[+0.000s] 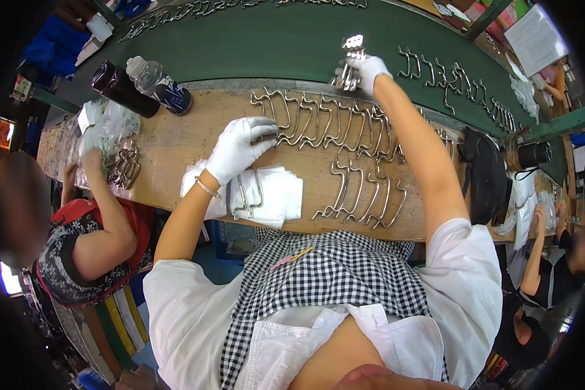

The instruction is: The person stacks metal handles on the workbench and then packs them individually into plastic bags by hand.

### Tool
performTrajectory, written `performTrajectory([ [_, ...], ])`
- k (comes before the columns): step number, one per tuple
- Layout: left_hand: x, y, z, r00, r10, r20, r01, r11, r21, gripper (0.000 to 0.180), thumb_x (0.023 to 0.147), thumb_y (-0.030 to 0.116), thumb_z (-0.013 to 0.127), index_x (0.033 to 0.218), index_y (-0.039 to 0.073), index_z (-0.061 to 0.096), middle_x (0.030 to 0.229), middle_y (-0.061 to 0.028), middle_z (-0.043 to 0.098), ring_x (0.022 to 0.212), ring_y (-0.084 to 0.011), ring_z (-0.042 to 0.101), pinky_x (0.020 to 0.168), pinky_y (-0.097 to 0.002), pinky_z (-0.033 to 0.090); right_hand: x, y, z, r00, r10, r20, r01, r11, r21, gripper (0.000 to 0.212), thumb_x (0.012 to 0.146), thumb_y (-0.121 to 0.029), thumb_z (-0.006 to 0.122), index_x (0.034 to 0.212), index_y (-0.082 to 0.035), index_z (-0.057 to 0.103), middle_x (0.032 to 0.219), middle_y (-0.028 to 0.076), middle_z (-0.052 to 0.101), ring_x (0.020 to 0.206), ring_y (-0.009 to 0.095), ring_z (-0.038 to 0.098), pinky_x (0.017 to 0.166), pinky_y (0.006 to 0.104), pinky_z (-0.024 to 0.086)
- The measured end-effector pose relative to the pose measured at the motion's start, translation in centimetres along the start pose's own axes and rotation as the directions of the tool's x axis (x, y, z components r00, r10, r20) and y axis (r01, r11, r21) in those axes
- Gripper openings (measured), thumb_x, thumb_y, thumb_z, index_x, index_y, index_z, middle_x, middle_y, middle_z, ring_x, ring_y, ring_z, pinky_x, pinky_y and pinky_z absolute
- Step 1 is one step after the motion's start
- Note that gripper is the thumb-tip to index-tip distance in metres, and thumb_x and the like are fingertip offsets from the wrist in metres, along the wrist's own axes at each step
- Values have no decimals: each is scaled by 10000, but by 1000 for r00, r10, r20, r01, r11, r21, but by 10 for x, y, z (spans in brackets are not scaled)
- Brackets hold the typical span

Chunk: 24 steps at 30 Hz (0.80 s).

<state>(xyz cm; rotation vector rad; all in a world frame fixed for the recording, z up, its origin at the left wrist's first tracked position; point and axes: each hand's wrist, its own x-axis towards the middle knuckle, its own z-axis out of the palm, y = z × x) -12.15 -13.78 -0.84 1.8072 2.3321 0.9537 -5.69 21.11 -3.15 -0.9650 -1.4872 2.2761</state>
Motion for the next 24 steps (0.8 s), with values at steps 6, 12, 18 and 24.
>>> performTrajectory([
  [6, 11, 11, 5, 963, -52, 264, 27, 995, 98, 372, 843, 290, 673, 1178, 130, 653, 1273, -65, 596, 1211, -264, 518, 1046, -410, 388, 74, -39, -86, 972, -58, -229, 18, 985, -174, 112, 938, -71, 567, 981, 29, 590, 906, 141, 655, 797, 260, 676, 624, 365, 553],
  [12, 35, 18, 30, 927, -72, 369, -36, 960, 277, 619, 792, 430, 710, 1331, 169, 554, 1492, -87, 390, 1374, -331, 355, 1093, -539, 320, 23, -40, -193, 774, -632, -26, 216, 303, -928, 539, 780, -308, 678, 1193, 29, 597, 1090, 224, 660, 1038, 360, 631, 923, 405, 486],
  [18, 32, 21, 37, 916, -151, 372, 54, 964, 259, 714, 748, 425, 754, 1369, 166, 516, 1500, -138, 365, 1380, -374, 334, 1092, -507, 326, -174, -3, -103, 932, -94, 349, 350, -1, -937, 835, 685, -312, 769, 1408, -60, 435, 1416, 211, 449, 1282, 367, 458, 1081, 401, 379],
  [24, 33, 26, 37, 923, -138, 359, 27, 954, 297, 645, 799, 402, 712, 1353, 141, 510, 1396, -147, 471, 1269, -339, 462, 1018, -464, 398, -195, 24, -71, 951, -94, 293, 261, -263, -929, 803, 679, -307, 788, 1395, -175, 450, 1443, 147, 417, 1221, 389, 491, 1010, 462, 440],
])
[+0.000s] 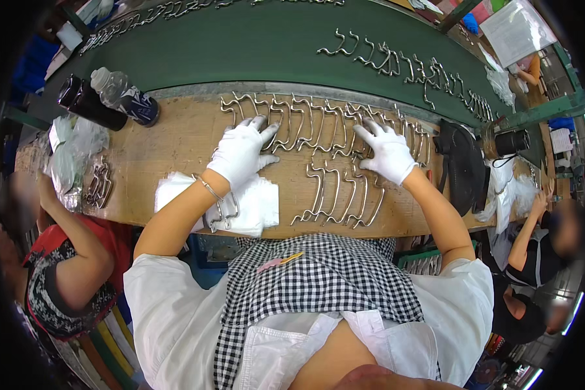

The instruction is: The person stacks metal handles on the workbench and then packs them individually into plastic bags by hand.

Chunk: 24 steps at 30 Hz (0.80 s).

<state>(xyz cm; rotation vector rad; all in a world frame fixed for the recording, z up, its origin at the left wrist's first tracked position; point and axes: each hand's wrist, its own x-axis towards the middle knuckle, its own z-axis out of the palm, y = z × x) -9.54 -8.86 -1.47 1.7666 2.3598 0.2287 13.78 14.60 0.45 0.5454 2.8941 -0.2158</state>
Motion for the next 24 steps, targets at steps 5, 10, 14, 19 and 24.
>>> performTrajectory([
  [5, -10, 2, -4, 999, -45, -4, 45, 999, 18, 556, 814, 391, 694, 1281, 114, 571, 1359, -135, 502, 1223, -324, 502, 996, -438, 423, 21, -10, 7, 1000, -16, -5, 16, 999, -35, 790, 681, -283, 793, 1392, -229, 454, 1443, 113, 431, 1182, 421, 508, 985, 482, 461],
  [10, -21, -10, -7, 993, -117, -25, 116, 993, -21, 540, 783, 378, 720, 1237, 107, 607, 1311, -122, 532, 1129, -328, 561, 950, -429, 461, 36, -24, 1, 998, -63, -6, 62, 998, -30, 757, 665, -279, 793, 1361, -219, 500, 1434, 97, 452, 1202, 420, 500, 999, 479, 453],
  [14, -36, -28, -15, 979, -200, -24, 198, 977, -79, 506, 763, 370, 731, 1184, 100, 650, 1292, -110, 548, 1109, -318, 578, 943, -414, 473, 60, -47, 0, 993, -118, -12, 117, 993, -11, 734, 668, -285, 788, 1347, -216, 517, 1415, 92, 474, 1178, 396, 521, 982, 465, 466],
  [19, -63, -56, -26, 948, -318, -27, 313, 943, -117, 489, 761, 368, 736, 1173, 114, 664, 1298, -96, 562, 1139, -304, 572, 967, -388, 468, 85, -90, -1, 983, -173, -61, 173, 985, -10, 682, 691, -328, 775, 1320, -215, 538, 1378, 75, 509, 1120, 366, 567, 948, 457, 486],
  [24, -98, -96, -22, 923, -357, -141, 335, 929, -157, 380, 759, 303, 729, 1087, 117, 693, 1178, -88, 613, 1077, -298, 597, 936, -383, 481, 98, -143, -6, 974, -214, -78, 218, 974, 54, 516, 717, -309, 742, 1187, -148, 604, 1235, 83, 591, 1060, 362, 601, 847, 487, 528],
])
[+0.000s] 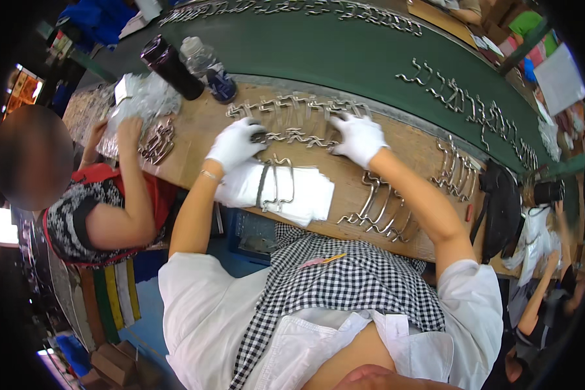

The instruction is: The person stacks metal handles on the workbench and then packs them individually into plastic bags by hand.

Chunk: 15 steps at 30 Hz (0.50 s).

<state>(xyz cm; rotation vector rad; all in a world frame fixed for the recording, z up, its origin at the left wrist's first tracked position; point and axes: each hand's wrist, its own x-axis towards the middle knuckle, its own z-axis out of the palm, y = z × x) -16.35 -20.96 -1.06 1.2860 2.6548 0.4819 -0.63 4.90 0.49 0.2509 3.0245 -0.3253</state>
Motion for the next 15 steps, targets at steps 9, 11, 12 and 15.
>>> performTrajectory([
  [9, -30, -64, -24, 963, -269, 2, 256, 918, 302, 381, 715, 115, 681, 1086, 31, 674, 1243, -174, 590, 1121, -348, 582, 988, -389, 452, 19, -45, 43, 963, -165, -213, 215, 948, 237, 313, 785, -204, 637, 1044, -29, 646, 1146, 149, 602, 1080, 345, 586, 876, 471, 504],
  [11, -22, -45, -22, 965, -189, -181, 245, 897, 369, 334, 755, 123, 677, 1073, 21, 668, 1226, -173, 602, 1109, -348, 586, 960, -403, 461, -6, -25, 24, 957, -186, -224, 251, 917, 310, 408, 786, -195, 634, 1143, -3, 592, 1232, 174, 560, 1154, 346, 540, 965, 438, 460],
  [12, -18, -18, -21, 947, -144, -286, 239, 911, 335, 318, 770, 129, 677, 1069, 19, 668, 1217, -171, 608, 1103, -347, 588, 952, -405, 462, -29, -6, 9, 964, -174, -200, 230, 924, 307, 495, 786, -205, 645, 1227, 0, 554, 1309, 186, 529, 1223, 345, 499, 1030, 415, 421],
  [15, -19, 44, -6, 962, 116, -249, -115, 993, 18, 310, 801, 148, 694, 1094, 51, 659, 1137, -142, 634, 1048, -320, 601, 919, -387, 468, -108, 54, -9, 953, 68, -294, 15, 962, 272, 541, 796, -241, 652, 1260, 6, 523, 1255, 193, 555, 1129, 356, 546, 967, 427, 452],
])
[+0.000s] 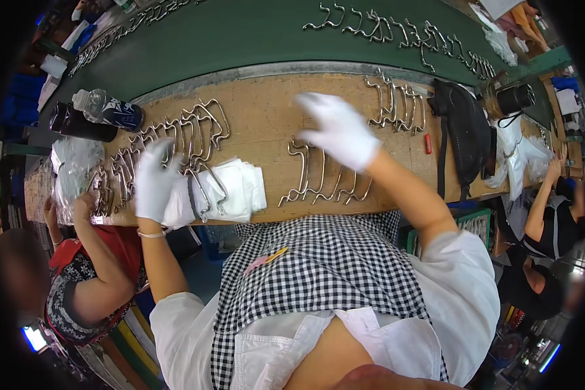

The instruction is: The person stacks metal handles on the workbench and then packs them individually into plastic bags by hand.

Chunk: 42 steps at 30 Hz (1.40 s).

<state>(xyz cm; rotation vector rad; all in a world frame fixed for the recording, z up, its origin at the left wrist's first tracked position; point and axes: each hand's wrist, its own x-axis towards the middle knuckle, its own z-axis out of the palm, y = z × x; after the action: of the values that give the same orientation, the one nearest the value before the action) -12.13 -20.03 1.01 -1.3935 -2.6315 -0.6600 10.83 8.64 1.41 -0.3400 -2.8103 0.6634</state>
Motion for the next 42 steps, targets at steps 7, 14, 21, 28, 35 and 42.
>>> performTrajectory([
  [7, -31, 156, 63, 755, 464, 463, -395, 886, -242, 534, 729, 337, 754, 1194, 116, 612, 1051, -75, 612, 912, -258, 579, 796, -373, 478, -151, 11, -19, 864, 460, 207, -448, 888, -104, 843, 624, -307, 815, 1348, -72, 452, 1313, 220, 458, 1221, 373, 475, 988, 418, 452],
  [14, -22, 148, 92, 815, 429, 390, -452, 891, -36, 441, 803, 253, 691, 1219, 148, 589, 1010, -42, 598, 870, -235, 558, 745, -368, 454, -103, -1, 35, 905, 421, 55, -425, 897, 124, 609, 739, -153, 725, 1267, 22, 478, 1328, 267, 422, 1230, 418, 455, 1023, 425, 420],
  [21, 14, 111, 93, 980, 197, 35, -200, 975, 96, 387, 843, 184, 660, 1213, 96, 592, 1136, -109, 620, 984, -313, 585, 845, -396, 465, -39, 17, 32, 940, 184, -288, -185, 983, 24, 577, 747, -229, 701, 1241, 9, 520, 1275, 225, 511, 1176, 366, 517, 991, 423, 433],
  [28, -11, 123, 75, 986, 169, 6, -166, 976, -142, 342, 838, 155, 661, 1166, 75, 606, 1173, -95, 615, 1071, -307, 574, 935, -411, 438, -89, 133, -16, 715, 584, -384, -686, 692, -226, 854, 691, -636, 698, 1398, -208, 482, 1448, 184, 423, 1284, 441, 398, 1017, 572, 353],
  [35, -31, 137, 83, 966, 255, 42, -231, 924, -304, 336, 812, 160, 703, 1130, 76, 636, 1179, -82, 619, 1081, -278, 580, 928, -386, 453, -56, 116, 9, 845, 458, -276, -530, 788, -313, 762, 688, -604, 718, 1356, -293, 524, 1449, 135, 441, 1295, 482, 356, 1024, 588, 341],
  [42, -31, 166, 86, 986, 42, 162, 71, 771, -633, 316, 856, 100, 673, 1164, 37, 638, 1214, -106, 621, 1110, -240, 588, 946, -345, 461, -28, 47, 40, 926, 241, -291, -265, 963, -47, 693, 726, -412, 744, 1305, -109, 513, 1454, 193, 365, 1360, 445, 281, 1114, 538, 283],
])
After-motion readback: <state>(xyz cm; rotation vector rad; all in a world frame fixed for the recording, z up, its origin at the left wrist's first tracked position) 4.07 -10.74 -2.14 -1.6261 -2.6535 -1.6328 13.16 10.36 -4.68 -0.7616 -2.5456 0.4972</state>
